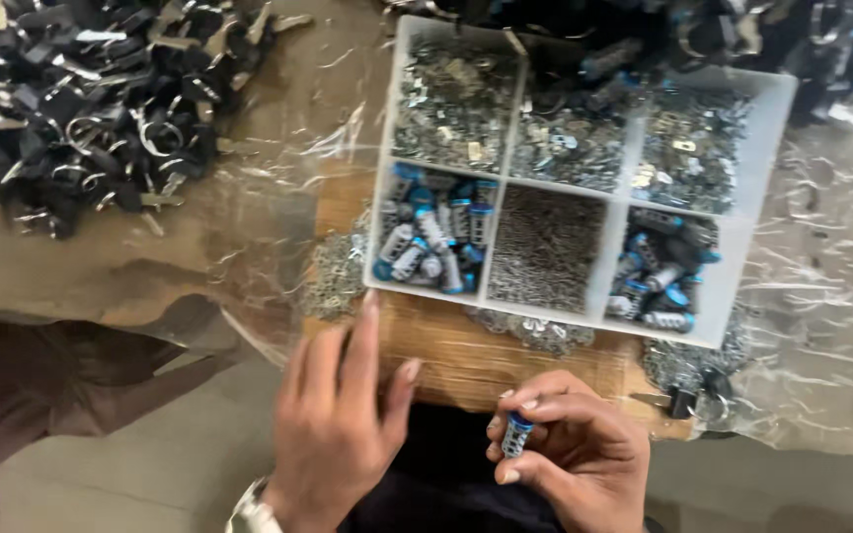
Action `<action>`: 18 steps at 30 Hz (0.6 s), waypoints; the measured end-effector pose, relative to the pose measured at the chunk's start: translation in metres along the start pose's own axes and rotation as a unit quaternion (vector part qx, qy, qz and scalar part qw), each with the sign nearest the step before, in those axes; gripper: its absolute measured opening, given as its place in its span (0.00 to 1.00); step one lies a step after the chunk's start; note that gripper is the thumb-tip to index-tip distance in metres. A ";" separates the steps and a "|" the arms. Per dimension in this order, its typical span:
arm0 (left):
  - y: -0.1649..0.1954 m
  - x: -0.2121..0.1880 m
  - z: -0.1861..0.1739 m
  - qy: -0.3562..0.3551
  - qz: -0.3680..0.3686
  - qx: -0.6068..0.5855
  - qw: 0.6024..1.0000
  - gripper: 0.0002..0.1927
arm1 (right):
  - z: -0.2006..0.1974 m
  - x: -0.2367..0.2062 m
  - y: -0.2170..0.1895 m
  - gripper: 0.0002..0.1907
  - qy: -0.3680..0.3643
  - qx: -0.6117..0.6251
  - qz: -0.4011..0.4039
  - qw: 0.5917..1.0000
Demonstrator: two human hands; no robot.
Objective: The person assembles small key cylinders by inserting metal pins into cylindrical housings and attaching key blanks. They repeatedly pick components from a compartmentalized tray, insert pins, and place the finished units into a pile on the table.
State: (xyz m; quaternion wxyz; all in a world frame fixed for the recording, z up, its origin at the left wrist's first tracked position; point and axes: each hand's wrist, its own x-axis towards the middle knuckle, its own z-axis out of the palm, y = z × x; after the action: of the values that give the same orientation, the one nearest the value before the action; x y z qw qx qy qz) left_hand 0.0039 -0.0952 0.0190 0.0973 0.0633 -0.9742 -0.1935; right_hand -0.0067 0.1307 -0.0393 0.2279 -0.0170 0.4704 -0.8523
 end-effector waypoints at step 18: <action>-0.023 -0.014 0.000 -0.021 0.011 -0.084 0.996 0.30 | 0.015 -0.003 -0.002 0.17 -0.032 -0.051 0.028 0.998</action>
State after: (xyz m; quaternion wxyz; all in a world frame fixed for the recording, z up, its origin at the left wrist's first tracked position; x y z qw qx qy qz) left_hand 0.0199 -0.1141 0.0082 0.0838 0.0400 -0.9569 -0.2751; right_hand -0.0012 0.1213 -0.0288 0.2652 -0.0432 0.5060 -0.8196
